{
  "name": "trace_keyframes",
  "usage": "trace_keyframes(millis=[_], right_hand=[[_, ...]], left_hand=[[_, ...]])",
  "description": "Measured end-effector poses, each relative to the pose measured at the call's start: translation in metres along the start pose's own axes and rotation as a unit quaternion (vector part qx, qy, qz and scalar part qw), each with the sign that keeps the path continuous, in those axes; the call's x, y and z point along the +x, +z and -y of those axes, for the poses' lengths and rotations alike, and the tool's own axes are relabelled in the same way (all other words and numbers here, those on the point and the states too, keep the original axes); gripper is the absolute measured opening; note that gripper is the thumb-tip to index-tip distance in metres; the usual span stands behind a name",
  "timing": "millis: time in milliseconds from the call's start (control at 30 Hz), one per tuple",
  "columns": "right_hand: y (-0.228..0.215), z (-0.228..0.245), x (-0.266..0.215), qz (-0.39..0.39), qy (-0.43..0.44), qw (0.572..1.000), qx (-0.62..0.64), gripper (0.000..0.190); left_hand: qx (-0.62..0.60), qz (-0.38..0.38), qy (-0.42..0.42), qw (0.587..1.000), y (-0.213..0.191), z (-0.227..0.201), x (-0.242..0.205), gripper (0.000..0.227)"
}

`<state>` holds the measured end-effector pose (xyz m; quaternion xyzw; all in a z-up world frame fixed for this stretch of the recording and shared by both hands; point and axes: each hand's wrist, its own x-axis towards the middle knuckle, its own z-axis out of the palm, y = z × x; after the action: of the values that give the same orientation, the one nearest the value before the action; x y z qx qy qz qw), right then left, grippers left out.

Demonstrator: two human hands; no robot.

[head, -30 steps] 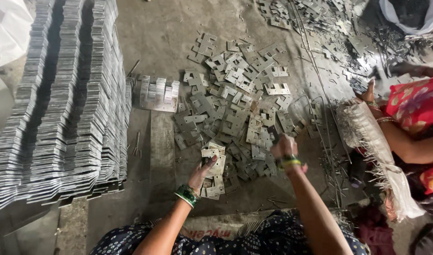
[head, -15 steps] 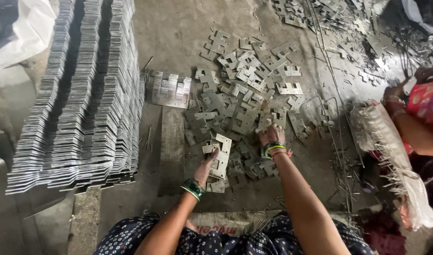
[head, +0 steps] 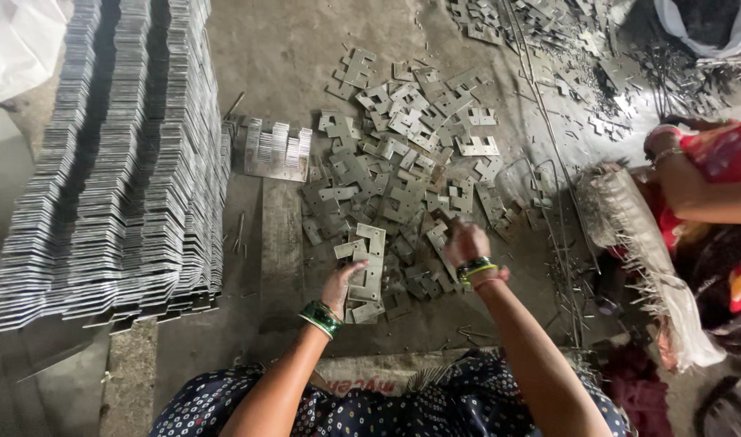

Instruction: The person sits on the floor and repeatedly picks up small metal brackets, rubs them with a cloth, and stacks them. The person also uses a metal rod to move parts around on the floor.

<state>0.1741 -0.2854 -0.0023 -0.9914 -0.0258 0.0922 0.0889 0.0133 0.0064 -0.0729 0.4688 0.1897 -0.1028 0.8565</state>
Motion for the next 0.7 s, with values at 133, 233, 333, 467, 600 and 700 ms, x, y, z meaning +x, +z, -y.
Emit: trace_keyframes(millis=[133,233,333,467,600,700], right_hand=[[-0.022,-0.004,-0.017,0.072,-0.094,0.947,0.299,0.030],[-0.001,-0.010,-0.029,0.052,-0.078,0.975,0.200,0.031],[0.038,-0.010,-0.035,-0.031,-0.068,0.996,-0.041,0.032],[0.053,-0.011,-0.040,-0.076,-0.053,0.992,-0.083,0.035],[-0.001,-0.005,-0.039,0.039,0.069,0.996,0.052,0.027],[-0.031,-0.002,-0.054,0.117,-0.051,0.935,0.332,0.045]], left_hand=[[-0.002,0.019,0.033,0.999,0.004,-0.009,-0.003,0.054],[-0.011,0.002,0.035,0.999,0.009,-0.013,-0.005,0.060],[0.014,-0.011,0.019,1.000,0.008,-0.019,-0.010,0.065],[-0.004,0.030,0.019,0.999,0.004,-0.014,-0.011,0.072],[0.034,0.064,0.038,0.997,-0.002,-0.001,0.003,0.080],[0.118,0.092,0.064,0.987,-0.011,0.008,0.015,0.088]])
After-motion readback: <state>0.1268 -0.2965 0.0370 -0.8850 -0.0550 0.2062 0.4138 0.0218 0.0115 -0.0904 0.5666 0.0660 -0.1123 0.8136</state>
